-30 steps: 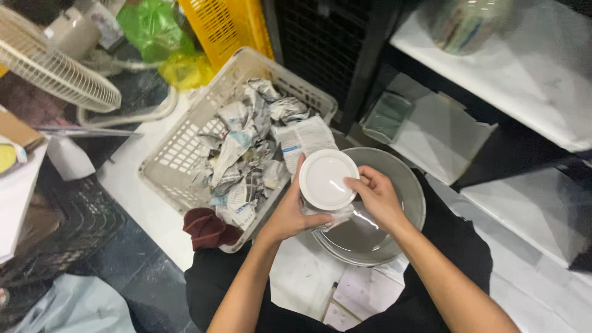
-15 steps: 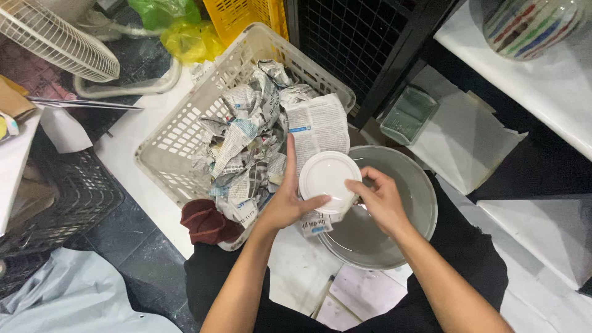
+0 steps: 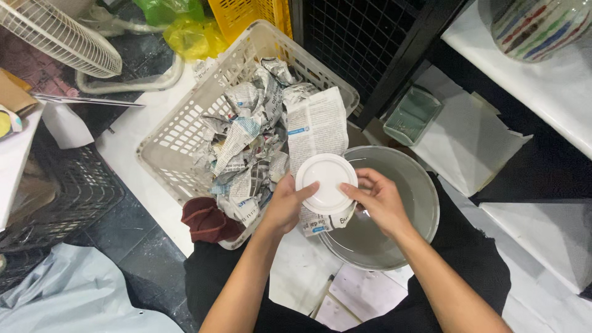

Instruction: The person repeatedly takes small ceramic items from a shelf, wraps each one in newspaper, and places the wrapped items into a white plastic basket. The process is repeated for several items including bowls and cups.

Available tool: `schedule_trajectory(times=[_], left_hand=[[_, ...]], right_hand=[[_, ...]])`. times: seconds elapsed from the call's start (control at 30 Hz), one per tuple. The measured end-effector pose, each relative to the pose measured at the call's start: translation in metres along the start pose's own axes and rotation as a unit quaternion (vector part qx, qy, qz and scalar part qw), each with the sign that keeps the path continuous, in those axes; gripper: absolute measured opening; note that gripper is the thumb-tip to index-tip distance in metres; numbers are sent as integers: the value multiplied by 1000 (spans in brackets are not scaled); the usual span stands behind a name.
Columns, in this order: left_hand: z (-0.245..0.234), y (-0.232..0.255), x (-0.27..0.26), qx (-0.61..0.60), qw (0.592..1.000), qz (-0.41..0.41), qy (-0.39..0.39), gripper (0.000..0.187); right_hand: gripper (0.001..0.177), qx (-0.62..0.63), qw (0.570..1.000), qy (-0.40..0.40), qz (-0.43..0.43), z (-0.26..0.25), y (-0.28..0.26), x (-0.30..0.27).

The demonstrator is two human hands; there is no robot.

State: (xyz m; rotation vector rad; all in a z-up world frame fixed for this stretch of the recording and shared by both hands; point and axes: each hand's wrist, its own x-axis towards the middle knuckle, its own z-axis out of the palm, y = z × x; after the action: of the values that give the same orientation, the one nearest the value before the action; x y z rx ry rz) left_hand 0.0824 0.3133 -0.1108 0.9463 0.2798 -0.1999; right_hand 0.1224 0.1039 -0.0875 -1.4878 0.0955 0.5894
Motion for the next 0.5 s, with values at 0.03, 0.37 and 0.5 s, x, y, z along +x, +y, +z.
schedule_trajectory(times=[0.03,0.37,0.5], left_hand=[[-2,-1,1,-11,999,-35,-7,56],[-5,12,2,-87,993,-78,24,51],[0,11,-2,-90,990,-110,27,52]], right_hand=[[40,6,1000,5,8,1,-2,0],[82,77,980,-171,-64,-17,-14,-2],[64,39,983,-178,-24,-10,0,-1]])
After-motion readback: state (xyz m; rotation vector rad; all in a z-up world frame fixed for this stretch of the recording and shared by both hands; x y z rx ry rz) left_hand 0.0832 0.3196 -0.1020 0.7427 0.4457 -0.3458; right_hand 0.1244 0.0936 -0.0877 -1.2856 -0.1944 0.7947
